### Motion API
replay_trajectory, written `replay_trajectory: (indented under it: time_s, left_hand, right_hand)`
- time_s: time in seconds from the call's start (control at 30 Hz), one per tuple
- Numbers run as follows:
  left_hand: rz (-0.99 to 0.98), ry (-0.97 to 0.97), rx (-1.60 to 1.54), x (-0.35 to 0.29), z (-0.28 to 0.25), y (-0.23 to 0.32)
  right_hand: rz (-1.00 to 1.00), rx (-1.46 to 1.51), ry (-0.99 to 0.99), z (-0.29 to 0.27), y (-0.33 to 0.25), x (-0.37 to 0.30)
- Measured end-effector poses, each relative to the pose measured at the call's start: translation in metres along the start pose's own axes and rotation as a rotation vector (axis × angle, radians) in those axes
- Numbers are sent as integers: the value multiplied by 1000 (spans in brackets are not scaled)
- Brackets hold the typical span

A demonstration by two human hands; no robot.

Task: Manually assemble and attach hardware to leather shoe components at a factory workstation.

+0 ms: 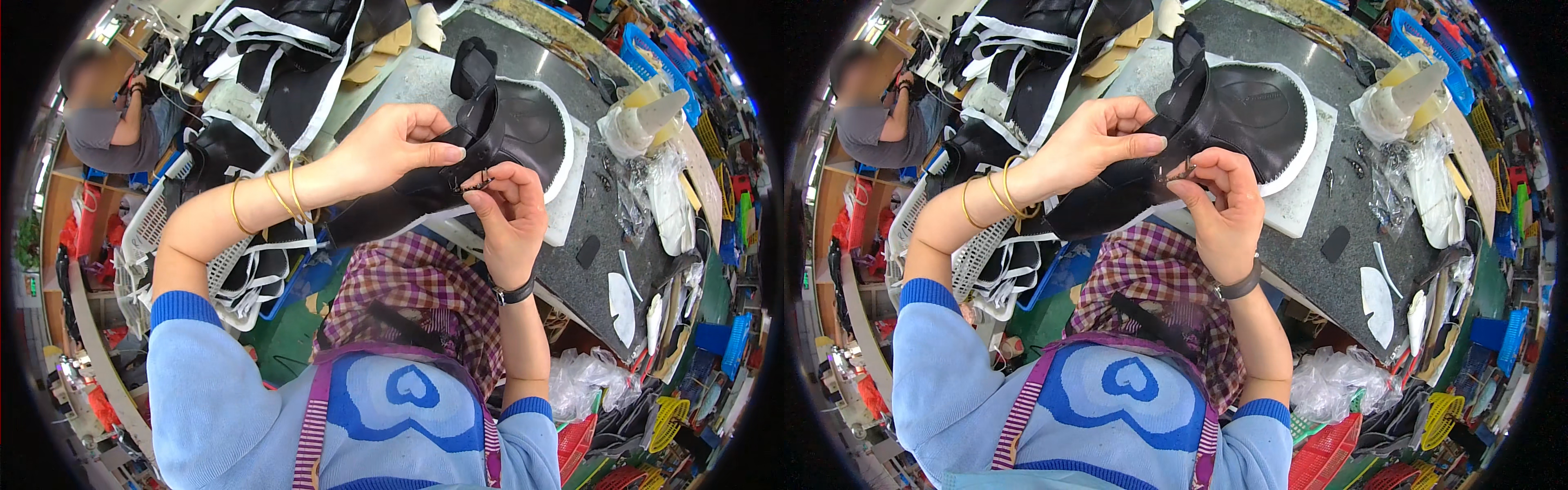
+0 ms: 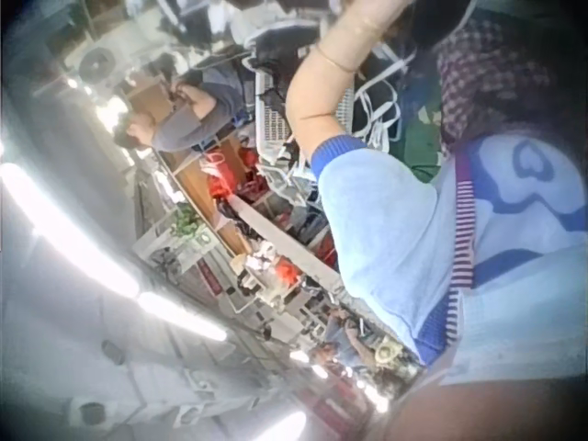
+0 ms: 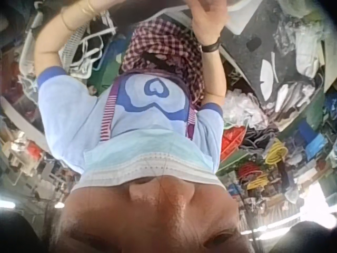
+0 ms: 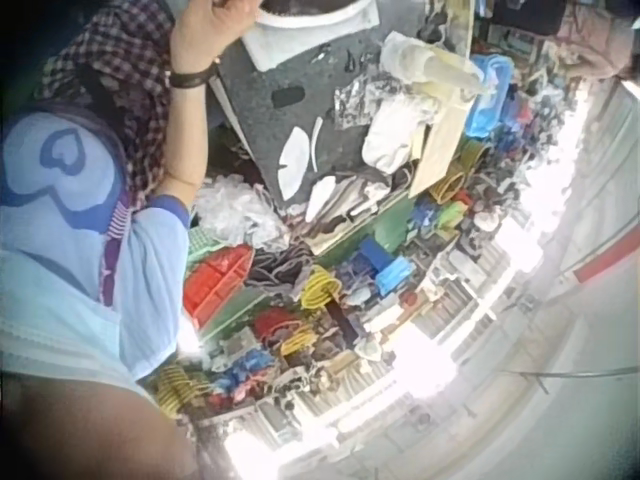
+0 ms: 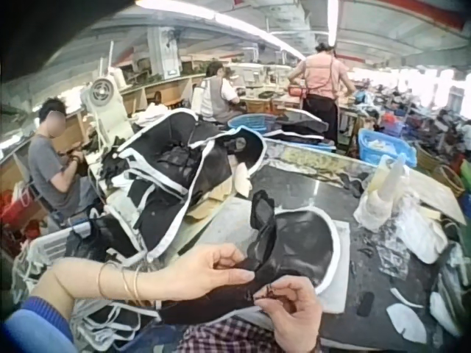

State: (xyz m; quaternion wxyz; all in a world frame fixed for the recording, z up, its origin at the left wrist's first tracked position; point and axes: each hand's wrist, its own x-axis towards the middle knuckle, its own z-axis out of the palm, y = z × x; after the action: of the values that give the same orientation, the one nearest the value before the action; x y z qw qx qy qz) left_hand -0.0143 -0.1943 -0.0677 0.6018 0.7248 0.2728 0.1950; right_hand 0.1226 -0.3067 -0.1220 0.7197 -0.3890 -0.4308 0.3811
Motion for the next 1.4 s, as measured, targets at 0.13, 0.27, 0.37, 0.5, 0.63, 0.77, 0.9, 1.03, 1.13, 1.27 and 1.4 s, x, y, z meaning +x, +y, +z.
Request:
replay_trajectory:
  time_s: [0.13, 0.27, 0.37, 0.5, 0.63, 0.77, 0.9, 1.03, 1.13, 1.27, 1.4]
  left_hand:
    - [-19, 22, 1, -7, 8, 1]
    - [-25, 56, 28, -8, 11, -7]
    - [30, 104, 15, -11, 14, -11]
    - [86, 190, 58, -20, 22, -10]
    - [96, 184, 27, -25, 22, -15]
    - [13, 112, -25, -18, 20, -13]
    - [62, 133, 59, -18, 20, -19]
    - [107, 198, -25, -21, 28, -13]
    - [44, 183, -8, -23, 27, -7]
    - [106, 176, -122, -25, 33, -4]
    - [57, 225, -36, -29, 38, -11]
  right_hand:
    - [19, -19, 59, -5, 1, -1]
    - [62, -93, 17, -6, 0, -1]
    - [68, -186, 44, -3, -3, -1]
    - [84, -297, 56, -1, -3, 0]
    - [57, -265, 86, -3, 1, -2]
    - [86, -180, 131, 3, 0, -2]
    - [-39, -223, 106, 0, -1, 4]
    - [43, -234, 115, 1, -7, 3]
    - [-1, -334, 95, 3, -11, 2]
    - [-38, -304, 101, 4, -16, 0]
    - [-114, -391, 170, 11, -13, -6]
